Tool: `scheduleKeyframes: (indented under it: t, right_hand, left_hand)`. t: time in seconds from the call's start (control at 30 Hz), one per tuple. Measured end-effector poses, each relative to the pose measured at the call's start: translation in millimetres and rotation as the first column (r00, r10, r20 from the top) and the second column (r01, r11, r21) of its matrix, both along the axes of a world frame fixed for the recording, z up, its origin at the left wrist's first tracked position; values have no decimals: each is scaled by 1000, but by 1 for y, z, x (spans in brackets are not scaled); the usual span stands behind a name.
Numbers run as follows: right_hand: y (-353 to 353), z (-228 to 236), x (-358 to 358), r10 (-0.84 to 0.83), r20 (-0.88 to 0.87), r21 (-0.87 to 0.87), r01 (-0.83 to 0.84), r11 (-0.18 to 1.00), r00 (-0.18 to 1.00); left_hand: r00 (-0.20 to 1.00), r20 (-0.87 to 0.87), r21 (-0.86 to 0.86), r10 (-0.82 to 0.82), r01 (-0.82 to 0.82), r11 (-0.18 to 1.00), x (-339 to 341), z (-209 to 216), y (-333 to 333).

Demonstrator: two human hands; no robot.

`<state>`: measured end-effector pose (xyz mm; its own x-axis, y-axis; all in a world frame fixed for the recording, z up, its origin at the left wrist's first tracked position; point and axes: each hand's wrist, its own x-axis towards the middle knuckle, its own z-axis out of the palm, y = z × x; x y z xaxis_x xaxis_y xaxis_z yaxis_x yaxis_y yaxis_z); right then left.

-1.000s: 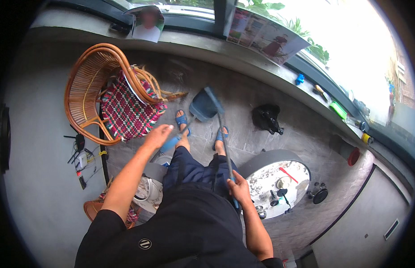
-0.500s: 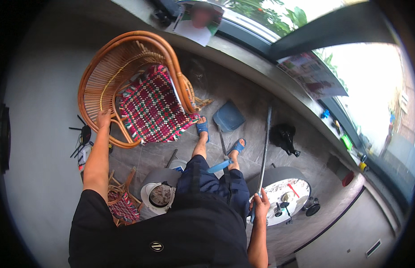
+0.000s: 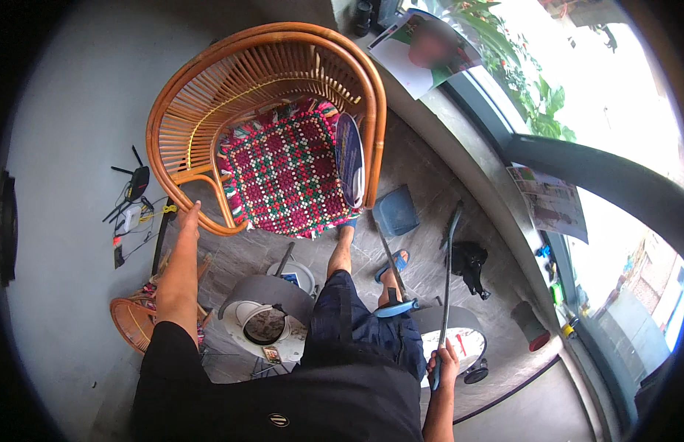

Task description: The person sweeps the floor with a broom and a dustpan, moving across several rooms and then walking outside before returning to a table.

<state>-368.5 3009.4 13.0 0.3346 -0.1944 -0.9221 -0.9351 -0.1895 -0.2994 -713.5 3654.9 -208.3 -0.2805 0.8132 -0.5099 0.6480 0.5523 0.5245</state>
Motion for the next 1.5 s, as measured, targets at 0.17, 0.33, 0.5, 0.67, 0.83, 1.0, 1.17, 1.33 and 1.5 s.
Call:
scheduleKeyframes:
  t: [0.17,0.33,0.5,0.67,0.83,1.0,1.17,1.33,1.5]
  right_hand:
    - [25,0,26,59,-32,3,-59,998,998]
    - [46,-11,55,91,15,-71,-90,993,996]
    - [36,-21,51,152,11,-63,-151,986,988]
    - [49,-18,46,211,15,-126,-207,970,977]
    - [38,-29,39,248,-44,-99,-251,963,968]
    - [49,-31,34,217,-53,-99,-221,970,975]
    - [42,-42,40,277,-107,-88,-286,954,955]
    - [22,-51,32,317,-120,-71,-327,943,941]
    - [36,-55,31,289,-78,-76,-294,953,954]
  left_hand:
    - [993,-92,32,-71,74,997,-28,-20,7]
    - [980,100,27,169,-172,985,-81,-42,-48]
    - [888,224,-62,402,-398,915,-245,-38,-119]
    - [754,-47,-179,655,-652,737,-235,-53,-150]
    - [748,-40,-166,663,-659,733,-265,-35,-148]
    - [832,-220,-218,509,-550,806,-242,-19,-158]
    - [866,-401,-163,300,-389,907,-223,-12,-177]
    - [643,463,-413,610,-452,791,-217,-25,-217]
    - [916,372,-445,-154,321,836,11,-37,-304]
